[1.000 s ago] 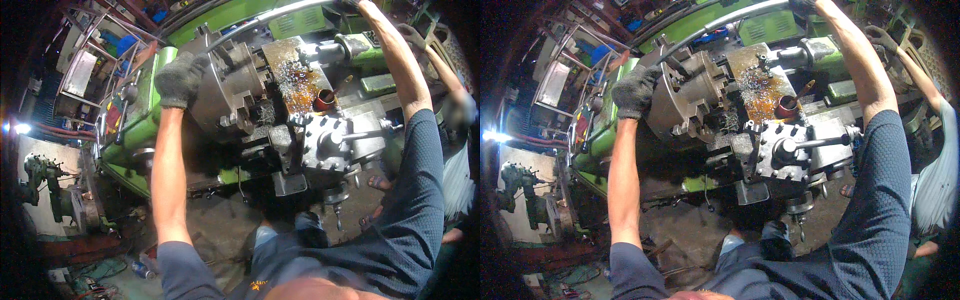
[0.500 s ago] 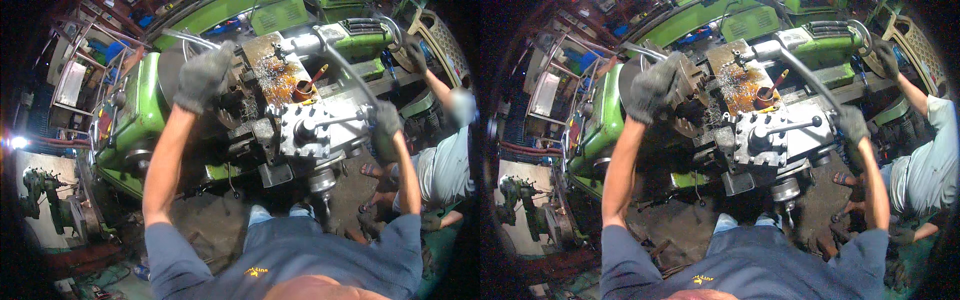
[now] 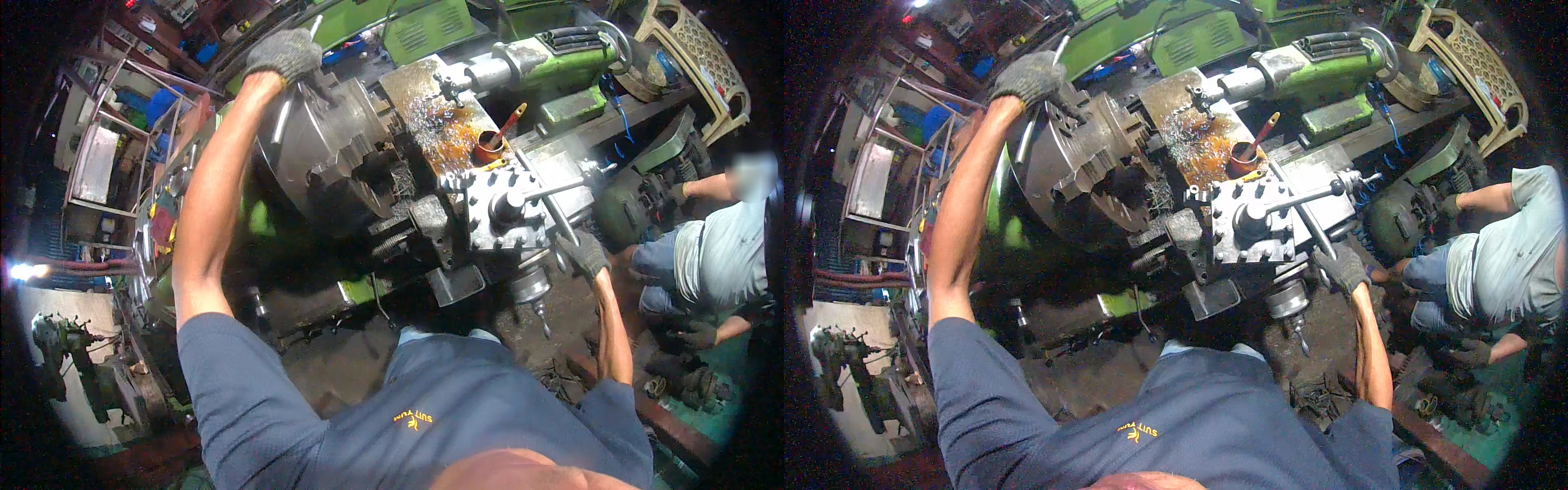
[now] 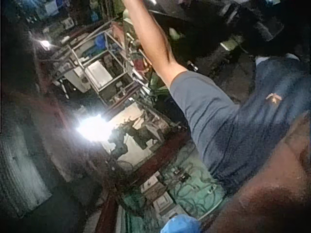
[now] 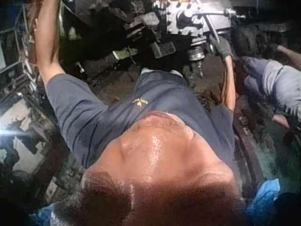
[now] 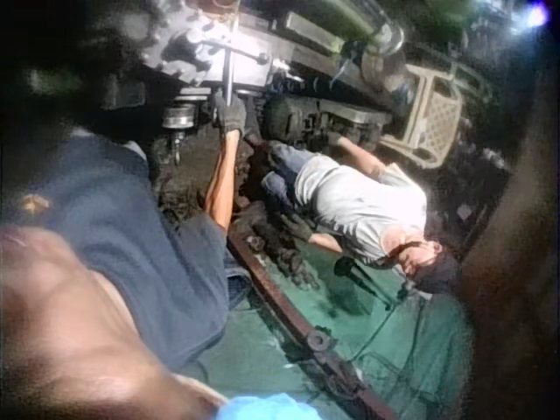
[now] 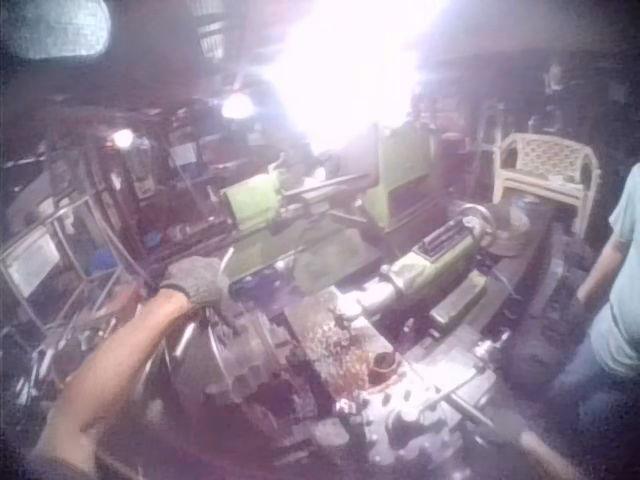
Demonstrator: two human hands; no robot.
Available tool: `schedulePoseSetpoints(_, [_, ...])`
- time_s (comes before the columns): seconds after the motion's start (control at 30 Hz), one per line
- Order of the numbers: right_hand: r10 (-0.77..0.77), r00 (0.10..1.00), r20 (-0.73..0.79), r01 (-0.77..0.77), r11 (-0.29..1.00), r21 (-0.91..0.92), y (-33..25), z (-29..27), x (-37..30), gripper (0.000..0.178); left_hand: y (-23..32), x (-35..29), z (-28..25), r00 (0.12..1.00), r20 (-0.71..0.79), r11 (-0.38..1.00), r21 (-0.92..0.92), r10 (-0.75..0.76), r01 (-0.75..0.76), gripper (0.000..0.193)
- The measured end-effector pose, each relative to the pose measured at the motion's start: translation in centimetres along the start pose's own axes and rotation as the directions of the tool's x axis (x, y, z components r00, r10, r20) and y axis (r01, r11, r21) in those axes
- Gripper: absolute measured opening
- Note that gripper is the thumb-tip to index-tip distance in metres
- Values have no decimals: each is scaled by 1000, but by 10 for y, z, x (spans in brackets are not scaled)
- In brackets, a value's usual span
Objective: The person operates a green metal lathe, using both hands to manipulate the cross-slide and carriage handwheels to position the cutting tool against a rotating metal workpiece. They periodically apply lubricant to the cutting area using a brush and a small container. The person also uses a compressed air nozzle to clear metal shavings from the work area.
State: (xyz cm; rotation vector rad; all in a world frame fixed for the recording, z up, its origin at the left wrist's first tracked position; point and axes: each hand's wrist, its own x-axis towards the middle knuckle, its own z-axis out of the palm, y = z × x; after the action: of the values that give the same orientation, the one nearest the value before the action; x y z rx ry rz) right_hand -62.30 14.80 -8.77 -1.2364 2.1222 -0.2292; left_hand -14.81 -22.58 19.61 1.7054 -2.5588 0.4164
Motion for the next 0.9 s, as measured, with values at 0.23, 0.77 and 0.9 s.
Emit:
schedulePoseSetpoints(0.23, [-217, 964, -155, 218, 976, -11, -25, -38, -2, 40, 4, -34, 52, 832, -473, 785, -615, -288, -78, 52])
schedulePoseSetpoints(0.77, [-885, 431, 176, 748, 242, -618, -405, 4, 144, 42, 19, -32, 55, 801, -340, 668, -738, -492, 97, 21])
schedulePoseSetpoints(0.9, [-814, 492, 309, 812, 302, -499, -429, 24, 151, 41, 18, -41, 55, 793, -273, 605, -783, -545, 146, 20])
